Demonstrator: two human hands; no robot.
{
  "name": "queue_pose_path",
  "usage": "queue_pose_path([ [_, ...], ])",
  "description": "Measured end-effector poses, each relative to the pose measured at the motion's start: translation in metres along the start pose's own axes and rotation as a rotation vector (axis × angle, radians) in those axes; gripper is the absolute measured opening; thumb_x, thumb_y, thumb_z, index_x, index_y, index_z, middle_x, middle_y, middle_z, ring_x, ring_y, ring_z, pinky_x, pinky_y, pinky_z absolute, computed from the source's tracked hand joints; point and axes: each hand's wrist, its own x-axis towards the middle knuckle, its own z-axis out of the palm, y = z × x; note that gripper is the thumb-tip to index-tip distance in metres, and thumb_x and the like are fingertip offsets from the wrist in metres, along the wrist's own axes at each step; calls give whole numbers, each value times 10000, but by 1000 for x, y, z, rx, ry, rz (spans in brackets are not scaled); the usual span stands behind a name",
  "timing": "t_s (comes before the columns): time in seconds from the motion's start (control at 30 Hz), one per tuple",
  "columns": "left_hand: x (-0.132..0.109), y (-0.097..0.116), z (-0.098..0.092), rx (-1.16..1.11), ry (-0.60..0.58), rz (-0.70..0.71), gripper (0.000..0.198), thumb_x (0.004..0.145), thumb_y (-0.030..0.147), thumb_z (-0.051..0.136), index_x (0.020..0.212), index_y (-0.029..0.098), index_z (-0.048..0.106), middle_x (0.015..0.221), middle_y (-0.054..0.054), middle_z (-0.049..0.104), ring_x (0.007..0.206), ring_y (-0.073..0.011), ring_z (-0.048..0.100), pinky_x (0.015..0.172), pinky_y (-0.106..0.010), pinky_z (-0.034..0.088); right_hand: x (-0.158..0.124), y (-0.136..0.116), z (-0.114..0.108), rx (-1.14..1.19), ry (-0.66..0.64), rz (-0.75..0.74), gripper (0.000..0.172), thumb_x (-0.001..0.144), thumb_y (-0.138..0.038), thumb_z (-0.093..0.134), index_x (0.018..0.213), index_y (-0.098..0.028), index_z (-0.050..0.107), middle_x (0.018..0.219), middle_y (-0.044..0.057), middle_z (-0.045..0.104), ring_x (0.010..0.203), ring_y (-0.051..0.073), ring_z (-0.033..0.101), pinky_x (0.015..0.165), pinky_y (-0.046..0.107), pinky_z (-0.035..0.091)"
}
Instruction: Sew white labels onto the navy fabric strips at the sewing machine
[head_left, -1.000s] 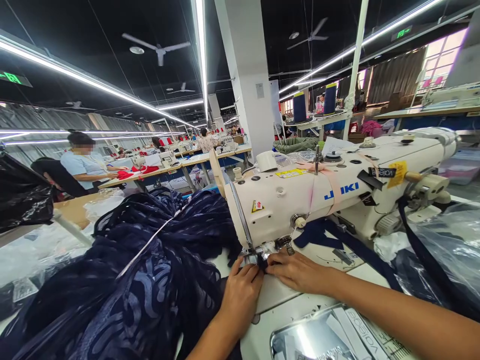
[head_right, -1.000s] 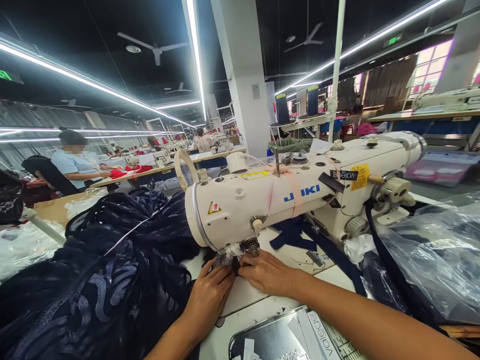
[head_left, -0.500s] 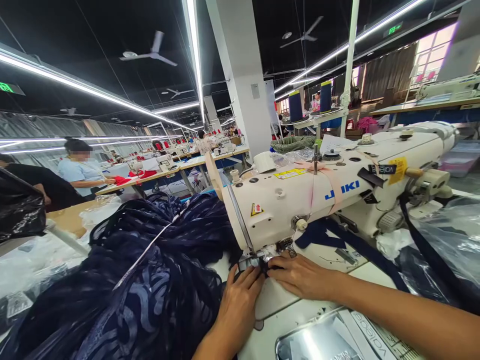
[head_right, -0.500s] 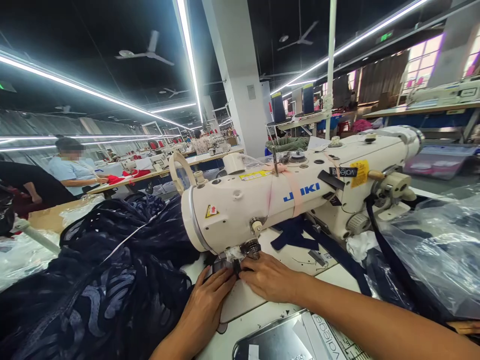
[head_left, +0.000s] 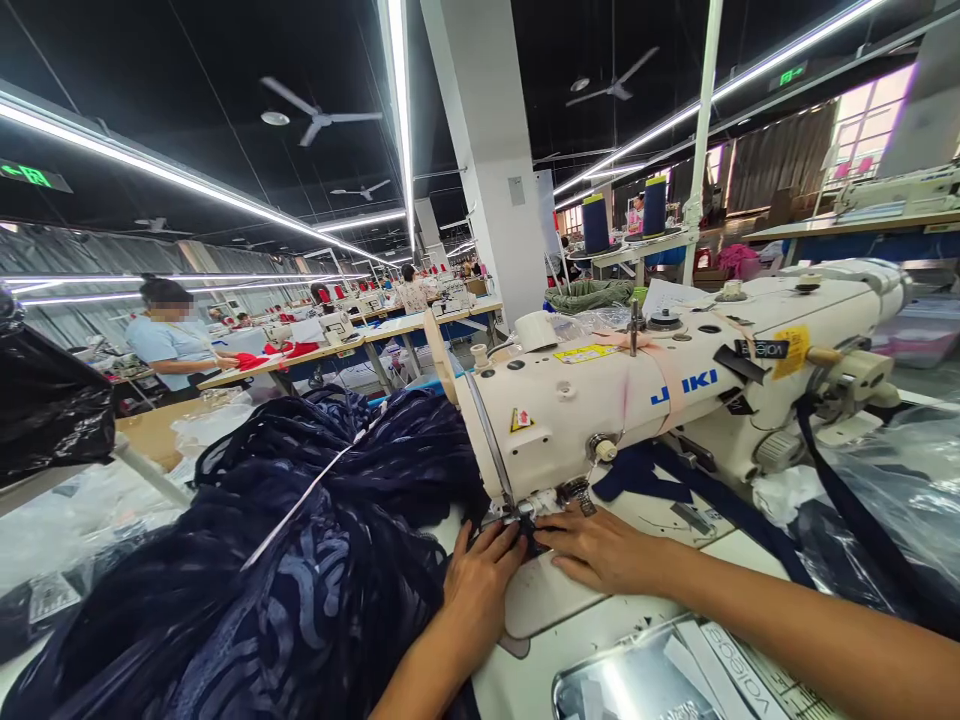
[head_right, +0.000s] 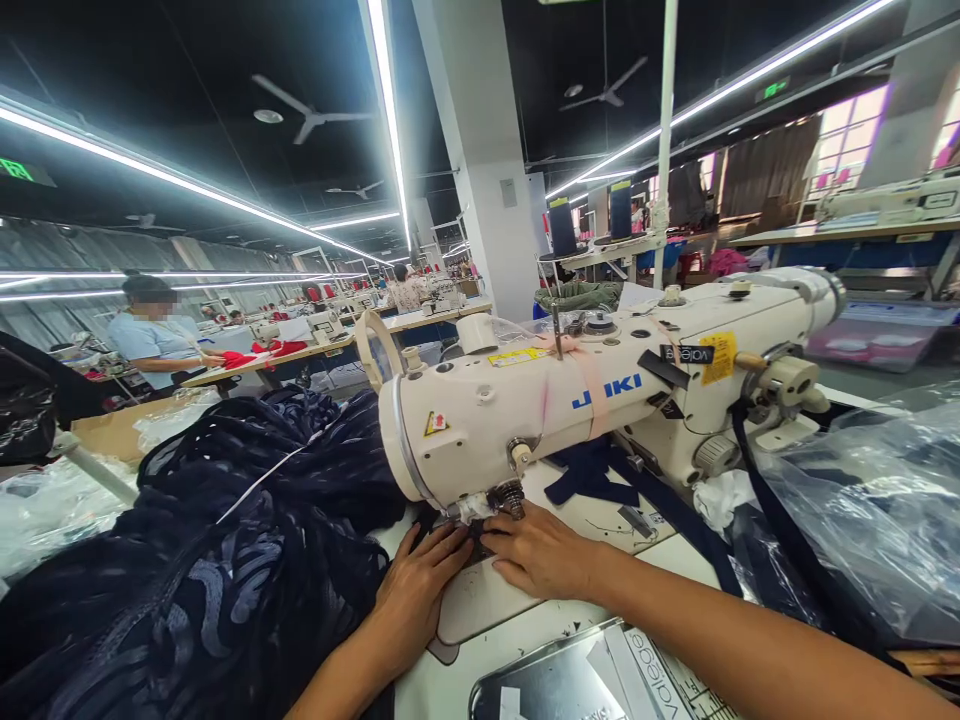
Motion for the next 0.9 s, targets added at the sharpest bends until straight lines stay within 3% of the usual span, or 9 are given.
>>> queue_pose_path([
  [0.23,4,-1,2,33,60,-18,481,691,23,404,1113,212,536,1174,-53,558,1115,-235,453,960,-496,293,2,2,-1,29,-35,68,328,798,-205,464,1107,-162,564,1117,101,576,1019,227,512,871,359,390],
  [0.4,2,13,-1,214,251,-108,223,746,88,431,845,145,623,856,-91,595,842,-234,529,750,-388,421,5,2,5,-137,-53,203,342,824,-259,438,1126,-137,543,1004,137,611,911,268,543,761,381,437],
  [0.5,1,19,2,370,223,-189,209,765,108,437,854,111,626,740,-99,574,727,-242,523,657,-394,408,8,-2,4,-232,-100,210,353,821,-300,456,1109,-117,547,974,159,614,923,297,536,776,422,417],
  [0.6,5,18,5,434,166,-239,291,752,88,451,1003,87,598,787,-130,598,773,-261,525,702,-426,386,9,-9,-4,-290,-111,162,345,784,-313,509,1031,-85,586,951,176,614,953,312,519,815,439,386],
  [0.73,17,13,4,368,115,-194,301,744,112,473,1014,149,602,998,-142,590,959,-290,476,805,-465,334,2,-16,-17,-288,-173,50,206,711,-199,549,853,-74,629,891,169,612,905,283,532,848,423,365],
  [0.9,23,11,-3,301,59,-178,273,735,124,467,960,187,608,958,-93,599,924,-269,473,745,-416,355,-7,-6,-18,-265,-139,-47,248,643,-38,503,866,-95,597,899,130,594,875,240,535,835,380,378],
])
